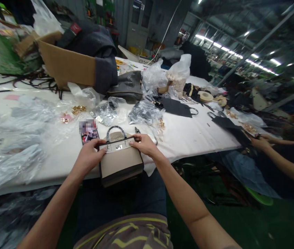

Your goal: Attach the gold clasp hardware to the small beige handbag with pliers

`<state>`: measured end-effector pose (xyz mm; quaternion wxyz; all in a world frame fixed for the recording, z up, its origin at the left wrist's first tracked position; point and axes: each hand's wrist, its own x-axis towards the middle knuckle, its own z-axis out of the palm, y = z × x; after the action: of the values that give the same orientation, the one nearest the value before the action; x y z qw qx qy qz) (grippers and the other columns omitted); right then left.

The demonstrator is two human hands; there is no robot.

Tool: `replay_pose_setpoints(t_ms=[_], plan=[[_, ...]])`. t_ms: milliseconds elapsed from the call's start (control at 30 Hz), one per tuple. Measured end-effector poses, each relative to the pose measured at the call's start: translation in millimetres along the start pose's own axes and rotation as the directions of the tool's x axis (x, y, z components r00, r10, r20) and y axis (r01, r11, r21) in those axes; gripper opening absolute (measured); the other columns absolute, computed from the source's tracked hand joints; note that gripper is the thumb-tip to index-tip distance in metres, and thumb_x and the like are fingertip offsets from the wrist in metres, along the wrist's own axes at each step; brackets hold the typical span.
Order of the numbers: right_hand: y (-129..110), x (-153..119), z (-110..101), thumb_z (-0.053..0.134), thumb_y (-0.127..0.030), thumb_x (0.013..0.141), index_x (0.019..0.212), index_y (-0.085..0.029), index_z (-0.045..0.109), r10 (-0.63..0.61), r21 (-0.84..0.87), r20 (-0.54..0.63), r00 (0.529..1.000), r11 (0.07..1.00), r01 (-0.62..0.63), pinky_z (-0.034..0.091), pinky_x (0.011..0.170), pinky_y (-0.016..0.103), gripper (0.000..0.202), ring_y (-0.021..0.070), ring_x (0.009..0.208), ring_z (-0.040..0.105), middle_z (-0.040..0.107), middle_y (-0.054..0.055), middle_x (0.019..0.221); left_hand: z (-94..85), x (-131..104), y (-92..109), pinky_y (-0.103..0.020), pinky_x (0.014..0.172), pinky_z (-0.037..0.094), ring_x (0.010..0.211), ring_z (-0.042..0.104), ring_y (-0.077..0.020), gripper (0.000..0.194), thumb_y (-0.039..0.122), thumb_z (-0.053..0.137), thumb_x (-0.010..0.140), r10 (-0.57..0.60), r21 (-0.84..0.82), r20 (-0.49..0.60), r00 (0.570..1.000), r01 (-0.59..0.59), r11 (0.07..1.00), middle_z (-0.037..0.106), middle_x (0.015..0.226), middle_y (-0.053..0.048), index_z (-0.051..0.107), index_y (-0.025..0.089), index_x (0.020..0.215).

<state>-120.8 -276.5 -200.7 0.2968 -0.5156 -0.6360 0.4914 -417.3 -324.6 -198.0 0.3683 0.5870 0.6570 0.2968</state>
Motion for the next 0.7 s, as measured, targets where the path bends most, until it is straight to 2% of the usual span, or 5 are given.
replay_pose_setpoints(t_ms=[167, 300, 500, 633, 700], plan=[[-5, 8, 0, 0.087, -0.032, 0.078, 0.109, -0.015, 0.085, 0.114, 0.125, 0.020, 0.993, 0.985, -0.116, 0.055, 0.085, 0.032, 0.035, 0.0231, 0.093, 0.076, 0.086, 0.009, 0.105, -0.4, 7, 6, -0.047, 0.109, 0.057, 0.114, 0.076, -0.0342, 0.053, 0.039, 0.071, 0.079, -0.022, 0.015, 0.026, 0.999, 0.022, 1.000, 0.081, 0.130, -0.017, 0.077, 0.015, 0.126], [-8, 11, -1, 0.089, -0.035, 0.074, 0.093, -0.016, 0.082, 0.149, 0.101, 0.038, 0.988, 0.983, -0.152, 0.052, 0.079, 0.031, 0.028, 0.0230, 0.086, 0.074, 0.084, 0.008, 0.095, 2.3, 13, 8, -0.048, 0.115, 0.055, 0.121, 0.075, -0.0356, 0.047, 0.031, 0.070, 0.081, -0.006, 0.056, -0.004, 1.000, 0.007, 0.998, 0.081, 0.130, -0.018, 0.075, 0.015, 0.125], [-6, 5, 3, 0.087, -0.038, 0.076, 0.102, -0.016, 0.081, 0.108, 0.062, -0.012, 0.994, 0.992, -0.107, 0.054, 0.081, 0.032, 0.035, 0.0250, 0.093, 0.076, 0.085, 0.009, 0.102, 6.4, 10, 1, -0.046, 0.117, 0.055, 0.121, 0.076, -0.0345, 0.043, 0.034, 0.068, 0.082, 0.025, -0.025, -0.037, 0.999, -0.026, 0.999, 0.082, 0.128, -0.016, 0.078, 0.016, 0.120], [-2, 5, 3, 0.088, -0.042, 0.074, 0.103, -0.016, 0.080, 0.095, 0.103, 0.024, 0.995, 0.990, -0.097, 0.054, 0.083, 0.032, 0.040, 0.0248, 0.095, 0.075, 0.085, 0.009, 0.103, 5.1, 7, 0, -0.045, 0.110, 0.058, 0.113, 0.077, -0.0345, 0.050, 0.040, 0.069, 0.077, -0.001, -0.064, -0.018, 1.000, 0.000, 0.998, 0.083, 0.123, -0.015, 0.079, 0.016, 0.120], [1, 6, 2, 0.087, -0.043, 0.075, 0.104, -0.016, 0.080, 0.072, 0.097, 0.041, 0.997, 0.992, -0.076, 0.054, 0.086, 0.033, 0.040, 0.0244, 0.096, 0.075, 0.084, 0.009, 0.105, 5.5, 7, 1, -0.046, 0.112, 0.058, 0.117, 0.077, -0.0361, 0.051, 0.040, 0.068, 0.077, 0.010, -0.041, -0.006, 1.000, -0.010, 0.999, 0.083, 0.126, -0.017, 0.080, 0.015, 0.120]])
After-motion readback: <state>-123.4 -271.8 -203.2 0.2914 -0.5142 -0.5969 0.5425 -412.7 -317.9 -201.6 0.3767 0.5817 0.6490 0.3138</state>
